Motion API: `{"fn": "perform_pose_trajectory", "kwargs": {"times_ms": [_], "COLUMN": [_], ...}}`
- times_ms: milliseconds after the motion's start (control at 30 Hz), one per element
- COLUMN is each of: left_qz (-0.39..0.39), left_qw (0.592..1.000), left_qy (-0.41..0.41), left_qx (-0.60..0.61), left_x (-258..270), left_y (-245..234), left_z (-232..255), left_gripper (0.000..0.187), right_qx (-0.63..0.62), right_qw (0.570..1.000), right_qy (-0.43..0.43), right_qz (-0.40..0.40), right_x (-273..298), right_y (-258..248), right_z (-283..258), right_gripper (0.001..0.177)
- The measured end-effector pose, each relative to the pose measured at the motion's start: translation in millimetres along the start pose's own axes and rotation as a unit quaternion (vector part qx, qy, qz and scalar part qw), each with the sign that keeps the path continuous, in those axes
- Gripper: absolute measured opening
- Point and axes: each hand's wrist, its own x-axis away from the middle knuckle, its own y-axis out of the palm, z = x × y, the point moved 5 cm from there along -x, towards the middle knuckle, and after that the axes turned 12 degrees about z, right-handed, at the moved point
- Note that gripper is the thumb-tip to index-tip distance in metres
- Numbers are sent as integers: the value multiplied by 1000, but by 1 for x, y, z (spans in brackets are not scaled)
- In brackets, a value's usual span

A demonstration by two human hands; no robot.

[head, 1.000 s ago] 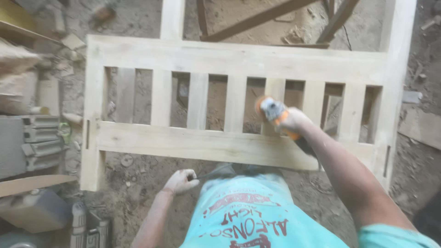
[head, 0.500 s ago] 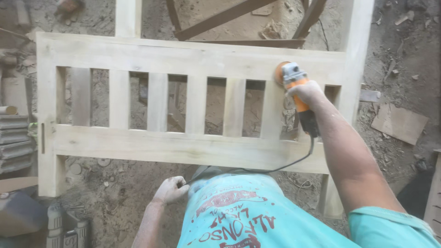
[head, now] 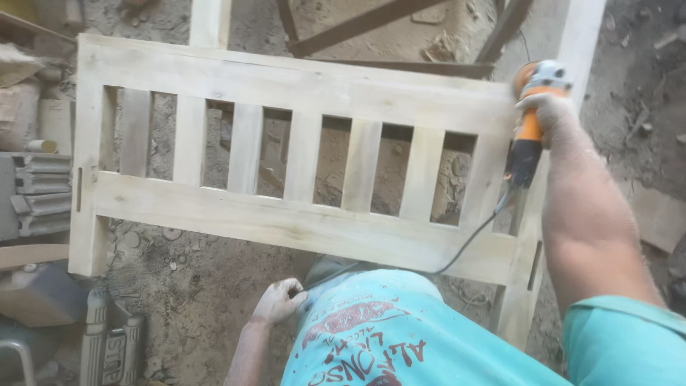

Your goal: The person uses an angle grinder with a sanding disc to smooth the surfaces of a wooden headboard. They systematically move the tool across the frame and slats, holding the power cord with the other hand to manage it.

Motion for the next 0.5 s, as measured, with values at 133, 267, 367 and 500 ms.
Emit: {"fn": "perform_pose_trajectory", "kwargs": {"times_ms": [133,267,367,500], "left_qz": [-23,0,26,38], "left_qw": [996,1000,998,999], "left_qy": [-75,4,54,-3], "left_qx": [-37,-27,-8,-20], "left_x": [11,-6,-18,-15], "left_y": [9,9,1,-17], "left_z": [-22,-22,-22,-27], "left_gripper": [35,33,31,30], "right_qx": [90,224,306,338], "right_qw": [993,963,912,890], "right_qy": [-40,-92,-206,-221], "right_qz": [-69,-117,-178,-213], "right_x": [31,68,91,116], "right_y": [81,175,238,256], "right_z": [-4,-7,-12,-3], "right_gripper": [58,58,65,58]}}
